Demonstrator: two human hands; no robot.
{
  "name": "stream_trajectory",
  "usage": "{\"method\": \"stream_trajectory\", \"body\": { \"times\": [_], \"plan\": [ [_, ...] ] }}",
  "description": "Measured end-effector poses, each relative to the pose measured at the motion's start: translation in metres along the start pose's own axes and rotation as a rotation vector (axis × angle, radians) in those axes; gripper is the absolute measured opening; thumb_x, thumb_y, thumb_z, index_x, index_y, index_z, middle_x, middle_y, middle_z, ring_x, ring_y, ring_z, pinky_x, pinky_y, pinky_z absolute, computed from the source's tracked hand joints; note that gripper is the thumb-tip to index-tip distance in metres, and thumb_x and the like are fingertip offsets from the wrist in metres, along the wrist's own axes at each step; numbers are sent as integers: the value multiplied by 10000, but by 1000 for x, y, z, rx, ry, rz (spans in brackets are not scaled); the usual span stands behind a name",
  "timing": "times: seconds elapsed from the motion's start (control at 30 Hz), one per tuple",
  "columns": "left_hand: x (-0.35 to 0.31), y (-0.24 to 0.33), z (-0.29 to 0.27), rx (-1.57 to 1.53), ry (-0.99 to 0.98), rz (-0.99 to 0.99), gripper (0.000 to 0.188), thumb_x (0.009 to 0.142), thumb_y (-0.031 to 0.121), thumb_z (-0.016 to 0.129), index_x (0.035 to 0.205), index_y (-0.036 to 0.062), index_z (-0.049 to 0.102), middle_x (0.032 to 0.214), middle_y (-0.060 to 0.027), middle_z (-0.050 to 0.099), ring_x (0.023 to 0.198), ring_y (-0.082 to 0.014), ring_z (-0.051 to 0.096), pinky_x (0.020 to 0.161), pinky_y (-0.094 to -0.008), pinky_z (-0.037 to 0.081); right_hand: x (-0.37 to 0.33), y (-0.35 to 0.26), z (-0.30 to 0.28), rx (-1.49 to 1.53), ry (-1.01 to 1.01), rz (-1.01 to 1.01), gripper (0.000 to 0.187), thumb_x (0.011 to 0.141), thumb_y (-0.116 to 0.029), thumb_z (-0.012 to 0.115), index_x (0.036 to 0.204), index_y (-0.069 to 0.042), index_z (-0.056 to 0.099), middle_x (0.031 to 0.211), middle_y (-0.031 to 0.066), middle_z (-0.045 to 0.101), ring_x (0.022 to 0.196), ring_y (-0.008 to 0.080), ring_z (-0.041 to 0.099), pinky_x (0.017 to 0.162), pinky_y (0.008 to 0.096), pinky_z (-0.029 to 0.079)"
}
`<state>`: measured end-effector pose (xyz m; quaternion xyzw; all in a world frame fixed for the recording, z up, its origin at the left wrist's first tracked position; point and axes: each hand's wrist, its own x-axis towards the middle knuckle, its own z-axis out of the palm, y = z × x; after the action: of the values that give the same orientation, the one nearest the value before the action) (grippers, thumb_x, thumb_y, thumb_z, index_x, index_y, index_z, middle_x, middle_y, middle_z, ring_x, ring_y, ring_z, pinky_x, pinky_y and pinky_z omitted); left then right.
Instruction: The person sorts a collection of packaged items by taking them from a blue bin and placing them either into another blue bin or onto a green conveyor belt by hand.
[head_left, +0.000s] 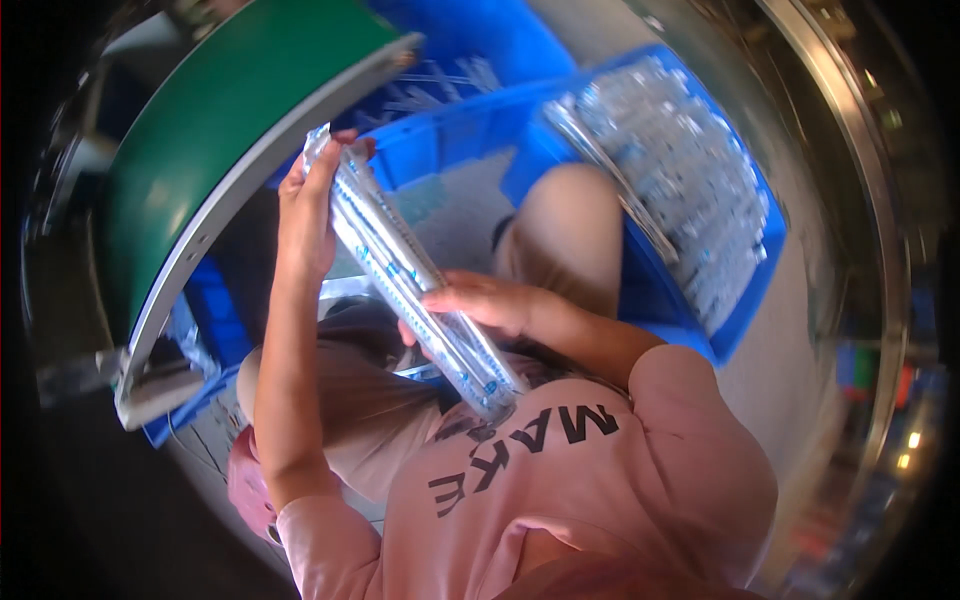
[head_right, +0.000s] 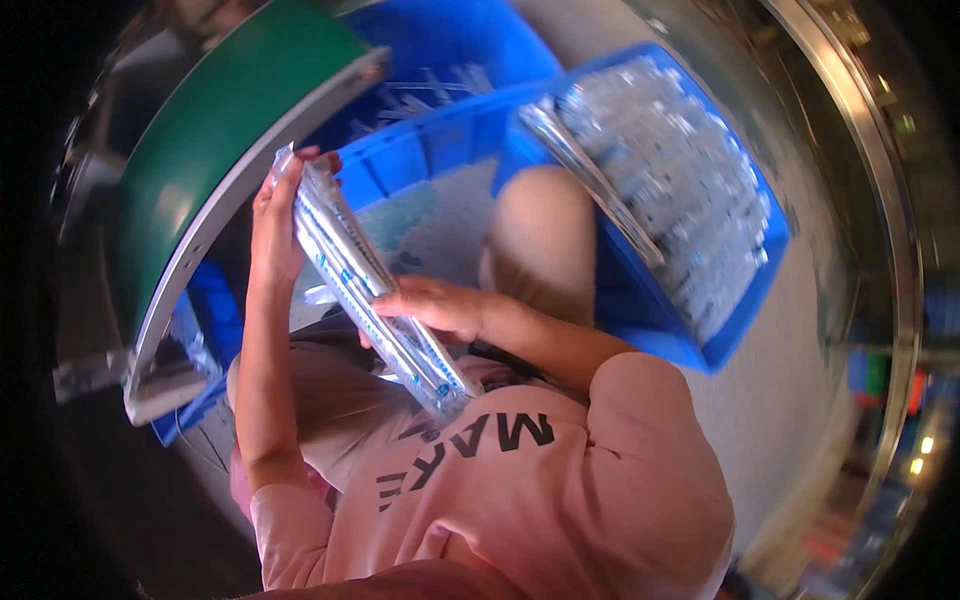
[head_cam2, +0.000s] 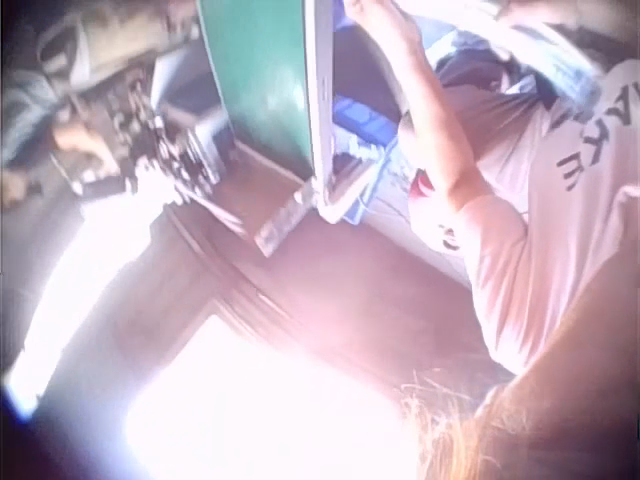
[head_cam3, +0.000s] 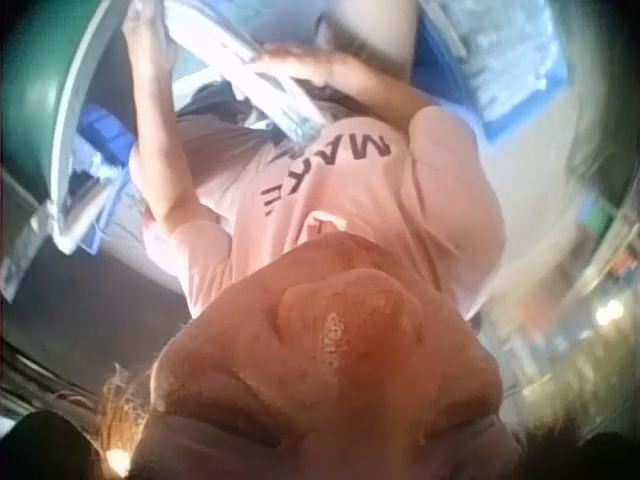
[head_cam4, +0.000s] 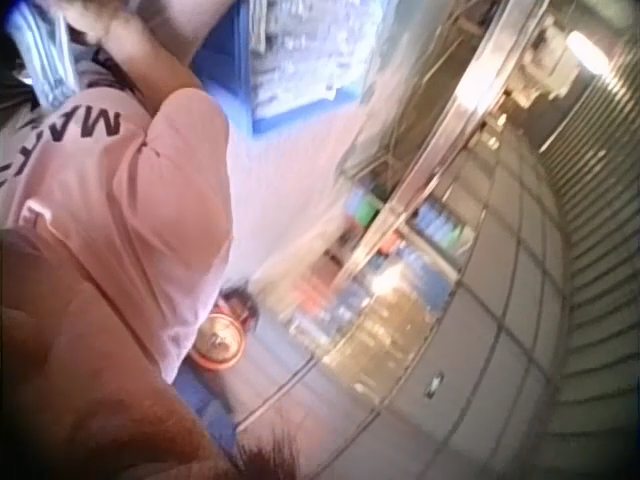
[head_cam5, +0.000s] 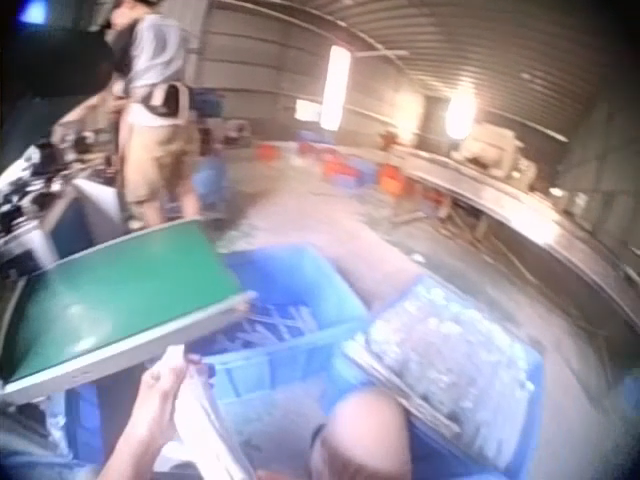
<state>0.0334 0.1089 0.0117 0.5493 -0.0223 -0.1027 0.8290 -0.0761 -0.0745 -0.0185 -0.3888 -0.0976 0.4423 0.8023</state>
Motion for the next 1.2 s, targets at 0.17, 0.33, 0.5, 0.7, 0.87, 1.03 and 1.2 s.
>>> {"method": "stream_trajectory", "body": {
  "times": [0.17,0.33,0.5,0.7,0.87,1.03,1.2],
  "plan": [
    [-12,-22,70,82,-72,91,259,792,190,675,987,29,622,910,-117,635,796,-168,601,715,-286,488,-39,20,-16,309,-253,-14,521,917,-479,377,1173,-26,403,951,133,579,750,204,610,633,311,536],
    [-2,-35,117,58,23,255,147,841,114,598,947,12,613,871,-113,634,666,-159,608,600,-244,496,-67,6,-1,289,-3,-304,528,899,-443,449,1219,-30,373,872,131,591,710,184,607,595,301,524],
    [28,-62,169,274,-151,493,446,855,113,589,1249,-8,419,1116,-131,550,974,-205,570,801,-308,468,-152,-45,-31,-427,817,-241,501,798,-222,648,1199,3,448,789,63,586,594,92,546,517,243,456],
    [5,-48,185,393,-415,378,453,867,152,582,1262,-1,421,1125,-142,550,950,-210,587,842,-340,470,-302,-49,-99,-1247,1651,155,605,773,-219,664,1308,-98,408,1169,194,552,1022,315,574,865,350,444],
    [-6,-26,190,380,-397,475,364,843,100,607,1182,12,509,1040,-108,602,901,-179,611,800,-286,477,-340,-3,-147,-1546,1462,275,602,773,-231,661,1311,-157,401,1148,186,557,1015,361,555,856,390,440],
    [-23,-2,177,474,-353,522,356,847,122,607,1164,-13,516,1037,-131,603,903,-195,612,818,-306,473,-334,22,-162,-1729,1333,234,668,770,-263,660,1334,-139,324,989,224,561,867,401,576,739,437,465],
    [-49,62,172,326,-649,951,680,810,490,568,1211,-47,449,1131,-222,544,949,-315,587,863,-406,451,-337,20,-149,-1762,1250,424,730,751,-148,663,1363,-116,266,1142,229,498,992,390,530,830,417,441]
  ]
}}
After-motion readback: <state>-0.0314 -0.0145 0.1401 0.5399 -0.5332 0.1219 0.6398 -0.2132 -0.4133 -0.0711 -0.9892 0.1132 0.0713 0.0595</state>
